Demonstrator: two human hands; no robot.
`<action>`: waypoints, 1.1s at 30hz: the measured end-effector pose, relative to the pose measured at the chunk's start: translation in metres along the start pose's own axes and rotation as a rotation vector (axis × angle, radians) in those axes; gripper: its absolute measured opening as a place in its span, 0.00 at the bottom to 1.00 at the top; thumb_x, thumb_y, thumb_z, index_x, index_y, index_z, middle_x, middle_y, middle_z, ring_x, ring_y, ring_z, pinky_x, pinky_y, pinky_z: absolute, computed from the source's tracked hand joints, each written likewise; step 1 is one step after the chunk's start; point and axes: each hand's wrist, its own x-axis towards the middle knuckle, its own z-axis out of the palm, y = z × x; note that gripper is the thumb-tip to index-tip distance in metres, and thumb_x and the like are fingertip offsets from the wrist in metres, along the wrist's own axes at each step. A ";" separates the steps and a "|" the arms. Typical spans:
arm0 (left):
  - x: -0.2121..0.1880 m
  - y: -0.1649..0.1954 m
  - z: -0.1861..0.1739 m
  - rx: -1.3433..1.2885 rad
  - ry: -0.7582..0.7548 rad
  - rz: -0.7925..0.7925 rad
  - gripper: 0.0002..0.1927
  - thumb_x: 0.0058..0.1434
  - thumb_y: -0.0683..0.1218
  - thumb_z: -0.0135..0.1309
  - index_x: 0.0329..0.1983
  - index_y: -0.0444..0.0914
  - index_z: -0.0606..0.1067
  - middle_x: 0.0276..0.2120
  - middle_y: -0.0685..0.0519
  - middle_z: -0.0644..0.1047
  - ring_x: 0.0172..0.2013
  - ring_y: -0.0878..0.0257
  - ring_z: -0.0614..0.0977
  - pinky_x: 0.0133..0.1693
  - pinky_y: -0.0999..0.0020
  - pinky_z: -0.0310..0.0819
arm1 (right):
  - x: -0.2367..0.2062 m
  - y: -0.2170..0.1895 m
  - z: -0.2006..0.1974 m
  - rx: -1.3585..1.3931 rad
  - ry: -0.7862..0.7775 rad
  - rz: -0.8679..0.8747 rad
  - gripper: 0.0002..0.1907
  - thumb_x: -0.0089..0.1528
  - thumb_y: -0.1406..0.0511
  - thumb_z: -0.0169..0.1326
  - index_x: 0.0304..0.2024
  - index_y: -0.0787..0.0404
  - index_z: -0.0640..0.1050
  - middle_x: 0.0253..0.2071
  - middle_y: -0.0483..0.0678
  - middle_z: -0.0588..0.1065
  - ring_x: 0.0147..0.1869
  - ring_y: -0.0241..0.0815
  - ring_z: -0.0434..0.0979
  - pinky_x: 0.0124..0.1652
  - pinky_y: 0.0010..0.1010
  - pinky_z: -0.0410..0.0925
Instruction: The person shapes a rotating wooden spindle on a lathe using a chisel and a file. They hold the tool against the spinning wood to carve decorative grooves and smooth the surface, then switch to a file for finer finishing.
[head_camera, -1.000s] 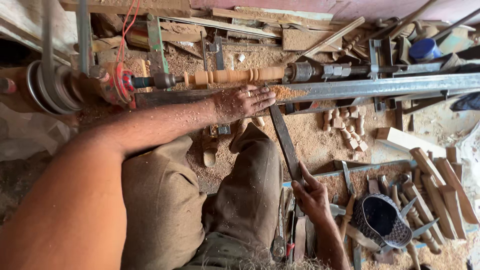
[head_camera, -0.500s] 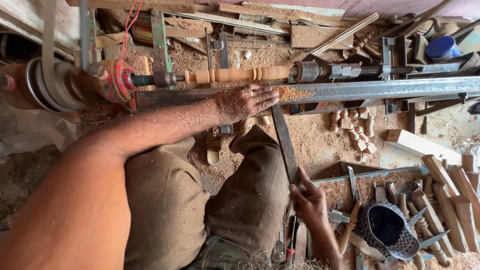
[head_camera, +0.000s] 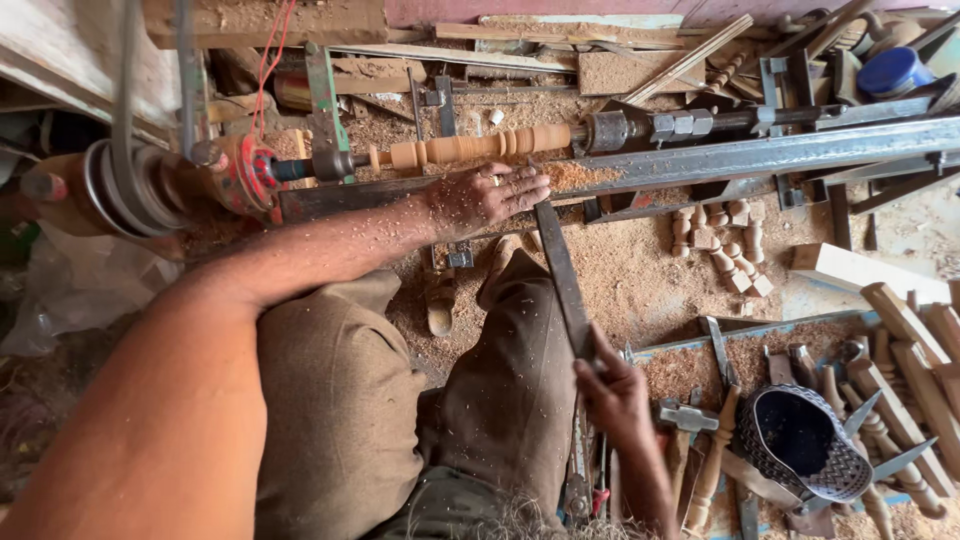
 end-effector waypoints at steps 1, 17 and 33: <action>0.000 0.001 -0.001 0.027 -0.035 0.000 0.34 0.70 0.32 0.44 0.77 0.46 0.56 0.75 0.57 0.60 0.68 0.65 0.70 0.67 0.63 0.68 | 0.007 -0.001 -0.010 -0.013 -0.030 -0.014 0.30 0.63 0.66 0.54 0.69 0.50 0.70 0.20 0.44 0.77 0.14 0.27 0.61 0.15 0.22 0.58; 0.004 0.002 -0.003 0.052 -0.035 -0.013 0.32 0.66 0.36 0.46 0.75 0.43 0.62 0.72 0.54 0.66 0.67 0.64 0.72 0.64 0.62 0.70 | 0.010 0.002 -0.006 0.152 -0.002 0.118 0.35 0.61 0.68 0.57 0.71 0.47 0.67 0.15 0.39 0.67 0.13 0.27 0.55 0.13 0.22 0.50; 0.002 0.002 0.004 0.040 -0.030 -0.049 0.32 0.67 0.34 0.48 0.73 0.44 0.63 0.71 0.54 0.67 0.64 0.64 0.75 0.63 0.60 0.73 | -0.013 0.004 0.074 0.293 0.138 0.033 0.33 0.61 0.73 0.55 0.69 0.52 0.69 0.19 0.43 0.75 0.12 0.27 0.61 0.10 0.22 0.55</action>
